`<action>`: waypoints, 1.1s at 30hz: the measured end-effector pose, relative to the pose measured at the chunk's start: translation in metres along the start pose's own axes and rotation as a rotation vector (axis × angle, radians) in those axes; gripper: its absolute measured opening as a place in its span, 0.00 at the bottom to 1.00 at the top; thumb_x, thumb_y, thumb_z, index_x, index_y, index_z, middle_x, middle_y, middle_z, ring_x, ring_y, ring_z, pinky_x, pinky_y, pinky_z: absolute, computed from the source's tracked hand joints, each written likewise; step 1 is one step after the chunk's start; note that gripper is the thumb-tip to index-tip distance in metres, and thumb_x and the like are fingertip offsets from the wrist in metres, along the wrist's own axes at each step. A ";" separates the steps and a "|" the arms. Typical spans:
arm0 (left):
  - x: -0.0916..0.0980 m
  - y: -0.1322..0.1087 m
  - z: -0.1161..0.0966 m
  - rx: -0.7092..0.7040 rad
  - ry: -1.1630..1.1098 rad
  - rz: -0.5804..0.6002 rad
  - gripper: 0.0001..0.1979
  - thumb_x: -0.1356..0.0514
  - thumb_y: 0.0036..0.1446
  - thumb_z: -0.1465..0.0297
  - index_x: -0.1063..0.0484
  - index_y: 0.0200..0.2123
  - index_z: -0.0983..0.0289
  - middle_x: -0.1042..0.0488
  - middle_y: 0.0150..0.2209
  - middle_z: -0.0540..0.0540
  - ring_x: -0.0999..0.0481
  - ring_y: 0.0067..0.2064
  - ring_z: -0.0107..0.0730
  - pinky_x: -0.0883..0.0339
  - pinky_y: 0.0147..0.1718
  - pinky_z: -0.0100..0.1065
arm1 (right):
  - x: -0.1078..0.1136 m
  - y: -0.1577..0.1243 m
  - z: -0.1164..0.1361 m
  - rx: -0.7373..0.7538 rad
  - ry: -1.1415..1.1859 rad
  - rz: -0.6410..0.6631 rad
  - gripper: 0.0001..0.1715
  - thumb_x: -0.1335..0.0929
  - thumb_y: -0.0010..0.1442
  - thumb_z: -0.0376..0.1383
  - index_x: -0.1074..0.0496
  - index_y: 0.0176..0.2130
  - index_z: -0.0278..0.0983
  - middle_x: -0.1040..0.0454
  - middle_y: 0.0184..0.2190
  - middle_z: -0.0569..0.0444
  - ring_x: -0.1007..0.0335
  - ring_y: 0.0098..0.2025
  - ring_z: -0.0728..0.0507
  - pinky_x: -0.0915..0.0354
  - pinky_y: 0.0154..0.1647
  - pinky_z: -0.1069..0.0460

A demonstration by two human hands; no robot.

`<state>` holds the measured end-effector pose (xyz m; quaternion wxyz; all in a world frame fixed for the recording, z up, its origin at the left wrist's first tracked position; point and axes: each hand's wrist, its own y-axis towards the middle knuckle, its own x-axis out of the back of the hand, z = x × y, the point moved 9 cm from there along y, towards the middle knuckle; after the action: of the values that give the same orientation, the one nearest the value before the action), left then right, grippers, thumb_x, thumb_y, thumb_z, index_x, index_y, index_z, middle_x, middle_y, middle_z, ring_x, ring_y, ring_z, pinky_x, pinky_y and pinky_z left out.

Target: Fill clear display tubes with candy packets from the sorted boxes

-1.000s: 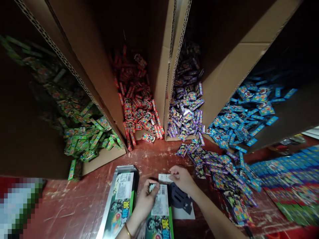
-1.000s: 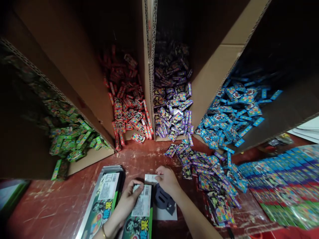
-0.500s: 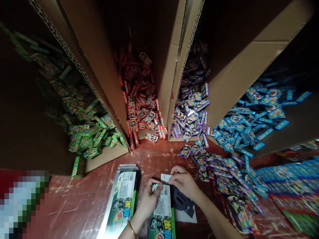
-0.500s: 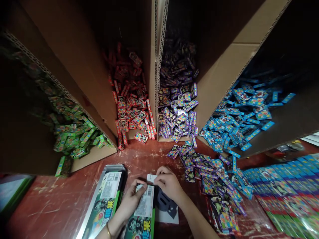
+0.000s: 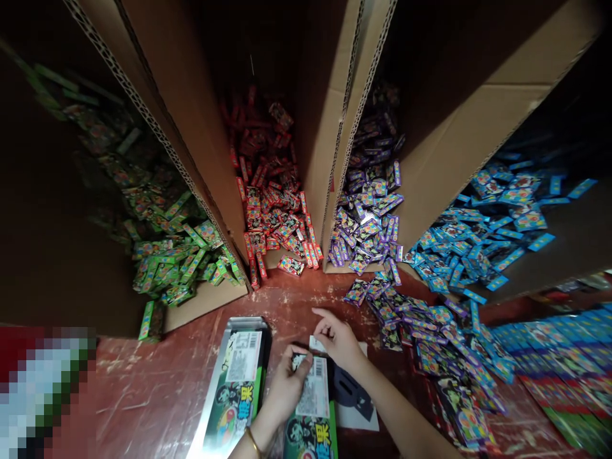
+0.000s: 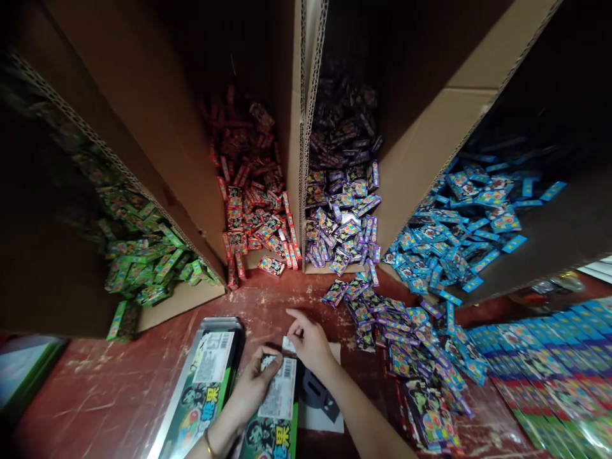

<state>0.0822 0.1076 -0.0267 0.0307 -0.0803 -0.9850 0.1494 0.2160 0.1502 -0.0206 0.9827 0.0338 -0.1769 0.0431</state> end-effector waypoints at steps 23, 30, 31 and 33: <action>-0.005 -0.023 -0.068 -0.190 0.076 0.030 0.12 0.36 0.47 0.67 0.35 0.33 0.61 0.28 0.32 0.50 0.29 0.38 0.37 0.38 0.40 0.33 | 0.007 -0.016 0.063 -0.200 0.626 0.181 0.29 0.25 0.41 0.31 0.33 0.44 0.37 0.28 0.25 0.61 0.33 0.26 0.52 0.38 0.28 0.56; -0.006 -0.024 -0.068 -0.183 0.066 0.013 0.10 0.41 0.53 0.65 0.35 0.39 0.61 0.28 0.39 0.54 0.29 0.46 0.40 0.37 0.43 0.34 | -0.029 -0.034 0.031 -0.665 0.985 0.326 0.29 0.25 0.36 0.29 0.29 0.41 0.36 0.24 0.34 0.53 0.27 0.34 0.46 0.36 0.32 0.54; -0.007 -0.025 -0.067 -0.186 0.049 0.022 0.12 0.40 0.53 0.66 0.35 0.40 0.61 0.28 0.40 0.55 0.30 0.47 0.40 0.37 0.45 0.35 | -0.028 -0.034 0.028 -0.671 0.972 0.282 0.27 0.25 0.38 0.31 0.29 0.41 0.35 0.24 0.33 0.53 0.27 0.34 0.46 0.36 0.33 0.54; -0.011 -0.030 -0.063 -0.182 -0.013 0.059 0.18 0.38 0.51 0.68 0.37 0.45 0.61 0.29 0.45 0.56 0.32 0.51 0.40 0.40 0.49 0.36 | -0.018 -0.032 0.028 -0.597 0.893 0.220 0.25 0.26 0.44 0.36 0.30 0.43 0.36 0.24 0.32 0.54 0.27 0.34 0.47 0.36 0.34 0.54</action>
<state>0.0936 0.0960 0.0422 0.0127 -0.1110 -0.9919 0.0607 0.1929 0.1146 -0.0021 0.9188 -0.2867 0.2504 0.1040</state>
